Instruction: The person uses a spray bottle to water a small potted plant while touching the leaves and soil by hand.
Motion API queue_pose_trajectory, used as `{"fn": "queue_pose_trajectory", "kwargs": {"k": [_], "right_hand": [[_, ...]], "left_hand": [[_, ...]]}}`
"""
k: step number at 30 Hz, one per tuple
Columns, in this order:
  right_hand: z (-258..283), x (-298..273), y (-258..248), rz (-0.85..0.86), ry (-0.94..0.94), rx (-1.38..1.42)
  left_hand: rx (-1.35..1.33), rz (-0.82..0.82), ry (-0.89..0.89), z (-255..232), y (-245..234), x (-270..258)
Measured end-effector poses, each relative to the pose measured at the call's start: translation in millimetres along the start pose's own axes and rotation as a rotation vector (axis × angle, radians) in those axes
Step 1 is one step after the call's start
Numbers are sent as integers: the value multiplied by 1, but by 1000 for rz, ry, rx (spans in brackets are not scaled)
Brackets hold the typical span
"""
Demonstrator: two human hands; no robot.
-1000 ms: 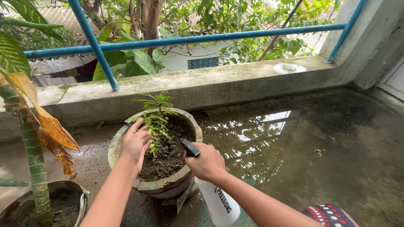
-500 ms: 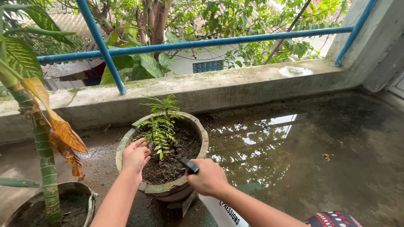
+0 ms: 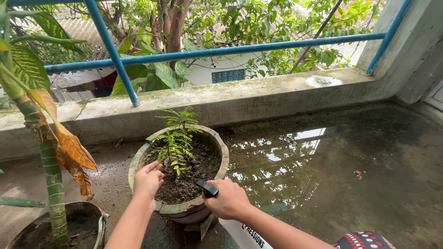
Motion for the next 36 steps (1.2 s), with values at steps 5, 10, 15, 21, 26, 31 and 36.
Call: {"fn": "queue_pose_trajectory", "kwargs": {"k": [5, 10, 15, 21, 26, 31, 36], "right_hand": [[3, -7, -7, 52, -14, 35], [-8, 6, 7, -92, -179, -33], [28, 10, 1, -16, -75, 48], [37, 35, 17, -28, -109, 77], [34, 58, 33, 39, 9, -11], [19, 73, 42, 37, 15, -11], [10, 80, 44, 31, -44, -106]], "left_hand": [[-13, -73, 148, 50, 5, 29], [331, -118, 356, 46, 3, 17], [670, -52, 444, 110, -12, 69], [1128, 148, 275, 104, 5, 82], [1381, 131, 271, 107, 25, 101], [1555, 184, 203, 84, 36, 101], [1536, 173, 216, 80, 38, 100]]}}
Point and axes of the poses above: each hand's wrist, its own x-axis towards the middle knuckle, its own y-axis out of the palm, z = x × y, the point moved 1 cm from there along x, towards the middle knuckle, and after that the axes turned 6 degrees about x, right-handed, at the moved point
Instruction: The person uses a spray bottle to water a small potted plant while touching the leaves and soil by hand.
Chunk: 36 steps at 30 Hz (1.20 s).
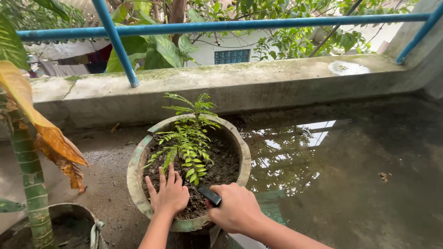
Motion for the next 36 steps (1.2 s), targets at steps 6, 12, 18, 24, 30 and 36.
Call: {"fn": "queue_pose_trajectory", "kwargs": {"k": [6, 12, 18, 24, 30, 36], "right_hand": [[12, -1, -5, 56, 39, -28], [2, 0, 2, 56, 32, -32], [11, -7, -7, 81, 48, -88], [-6, -6, -1, -18, -26, -44], [-3, -11, -11, 7, 26, -37], [-12, -9, -14, -24, 4, -13]], "left_hand": [[-99, 10, -82, -7, -4, -4], [-101, 78, -46, 4, -21, -6], [8, -7, -87, -15, -11, -16], [40, 105, -71, -12, -19, -18], [-71, 100, -141, -31, -5, -21], [-52, 88, -136, -32, -1, -17]]}}
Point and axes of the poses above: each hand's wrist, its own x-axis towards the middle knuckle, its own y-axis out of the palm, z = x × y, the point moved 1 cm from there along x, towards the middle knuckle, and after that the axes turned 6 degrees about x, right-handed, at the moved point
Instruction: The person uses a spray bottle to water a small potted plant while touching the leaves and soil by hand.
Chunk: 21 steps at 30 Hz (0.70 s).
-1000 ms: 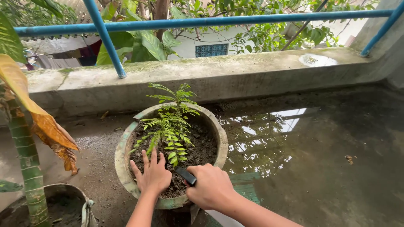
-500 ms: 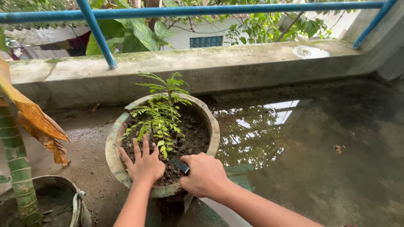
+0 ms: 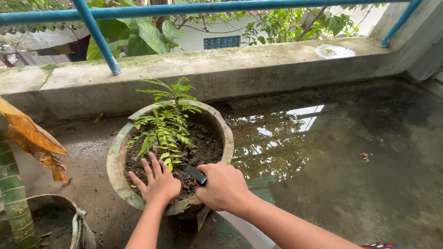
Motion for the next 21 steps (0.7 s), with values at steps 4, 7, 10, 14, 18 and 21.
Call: {"fn": "queue_pose_trajectory", "kwargs": {"k": [4, 7, 10, 14, 18, 21], "right_hand": [[-2, 2, -10, -7, 19, -2], [-7, 3, -9, 3, 8, -1], [-12, 6, -9, -73, -14, -11], [-19, 4, -17, -71, 32, 45], [-26, 6, -21, -78, 28, 19], [-24, 4, -33, -44, 76, 16]], "left_hand": [[105, -84, 50, -14, -5, -22], [-112, -77, -37, -13, -6, -19], [-118, 42, -59, -11, -15, -22], [96, -286, 31, -5, 11, -15], [179, -546, 145, -2, 9, -22], [87, -554, 82, -16, -27, -59]]}}
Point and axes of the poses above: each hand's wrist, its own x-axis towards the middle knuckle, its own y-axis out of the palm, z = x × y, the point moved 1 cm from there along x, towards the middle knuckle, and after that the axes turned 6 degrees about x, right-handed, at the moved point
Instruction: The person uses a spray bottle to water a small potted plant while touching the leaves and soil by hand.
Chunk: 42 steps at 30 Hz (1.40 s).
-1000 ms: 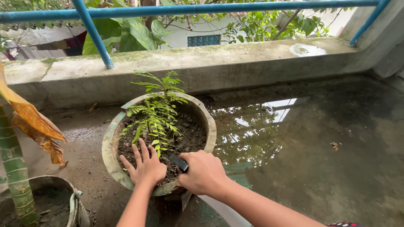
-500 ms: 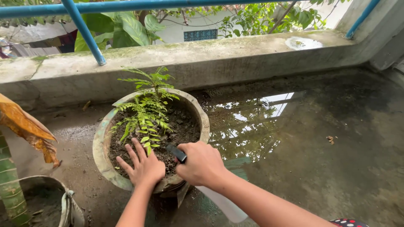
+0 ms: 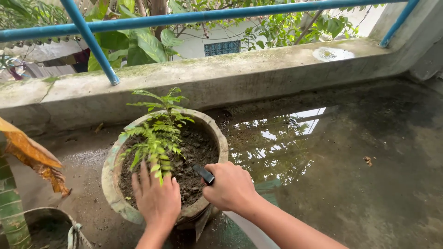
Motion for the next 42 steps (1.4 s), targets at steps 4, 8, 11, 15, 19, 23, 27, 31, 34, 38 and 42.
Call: {"fn": "queue_pose_trajectory", "kwargs": {"k": [4, 8, 11, 15, 19, 23, 27, 31, 34, 38, 42], "right_hand": [[-6, 4, -5, -33, -16, 11], [-8, 10, -6, -58, -20, 29], [-11, 10, -4, -52, -19, 36], [-6, 12, -5, -1, -5, 16], [-6, 17, -2, 33, 16, 15], [-12, 20, 1, -41, -43, 33], [-10, 21, -1, -7, -19, 16], [-7, 20, 0, 18, -8, -22], [-8, 22, 3, -58, -64, 22], [2, 18, 0, -2, -14, 10], [2, 23, 9, -9, -37, 6]], "left_hand": [[-382, 105, -230, -26, 8, 3], [-367, -129, 100, -27, 53, 40], [72, -70, 299, -21, 76, 60], [503, -21, 381, -20, 113, 74], [589, 129, 379, -40, 120, 86], [658, 38, 429, -45, 132, 93], [486, 62, 368, -28, 131, 100], [554, 19, 326, -26, 163, 114], [426, -147, 469, -21, 147, 108], [387, -180, 460, -22, 158, 110], [381, -131, 508, -28, 123, 99]]}}
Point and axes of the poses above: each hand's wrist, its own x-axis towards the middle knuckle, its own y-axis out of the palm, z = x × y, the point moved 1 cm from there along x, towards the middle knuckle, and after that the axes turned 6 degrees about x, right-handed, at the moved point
